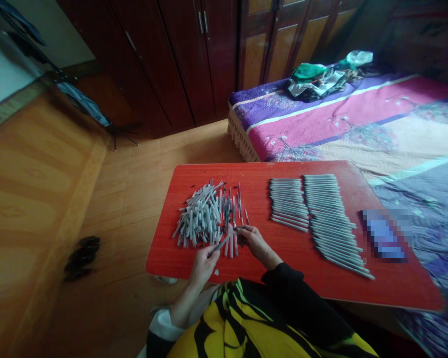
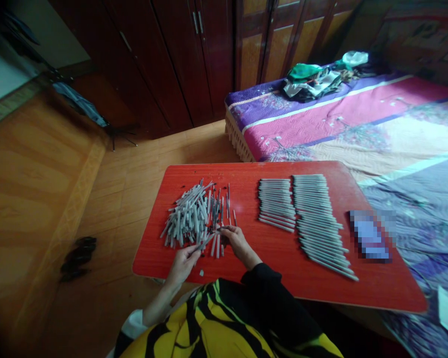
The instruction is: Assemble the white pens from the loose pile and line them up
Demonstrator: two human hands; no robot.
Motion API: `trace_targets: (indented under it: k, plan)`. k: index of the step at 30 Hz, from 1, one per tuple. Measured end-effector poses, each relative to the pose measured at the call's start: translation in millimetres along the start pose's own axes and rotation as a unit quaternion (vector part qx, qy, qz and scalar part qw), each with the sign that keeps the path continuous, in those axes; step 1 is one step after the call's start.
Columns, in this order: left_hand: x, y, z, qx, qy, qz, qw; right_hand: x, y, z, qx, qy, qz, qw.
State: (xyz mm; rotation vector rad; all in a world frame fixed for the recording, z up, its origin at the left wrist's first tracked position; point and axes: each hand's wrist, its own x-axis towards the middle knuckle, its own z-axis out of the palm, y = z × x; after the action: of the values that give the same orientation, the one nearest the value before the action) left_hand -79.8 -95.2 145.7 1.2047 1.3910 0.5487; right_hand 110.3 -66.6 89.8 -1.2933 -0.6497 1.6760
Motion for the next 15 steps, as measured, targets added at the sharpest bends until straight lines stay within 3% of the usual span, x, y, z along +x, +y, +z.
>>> trace_targets:
  k: [2, 8, 15]
  plan:
    - [0, 1, 2.0, 0.015, -0.004, 0.006, 1.000, -2, -4, -3, 0.028, 0.002, 0.015, 0.999]
    - [-2, 10, 3.5, 0.040, -0.031, 0.013, 0.999, -8, -14, -13, -0.019, -0.025, 0.018, 0.999]
    - [-11, 22, 1.4, 0.056, -0.059, 0.015, 0.997, -26, -23, -16, -0.032, -0.107, 0.020, 0.994]
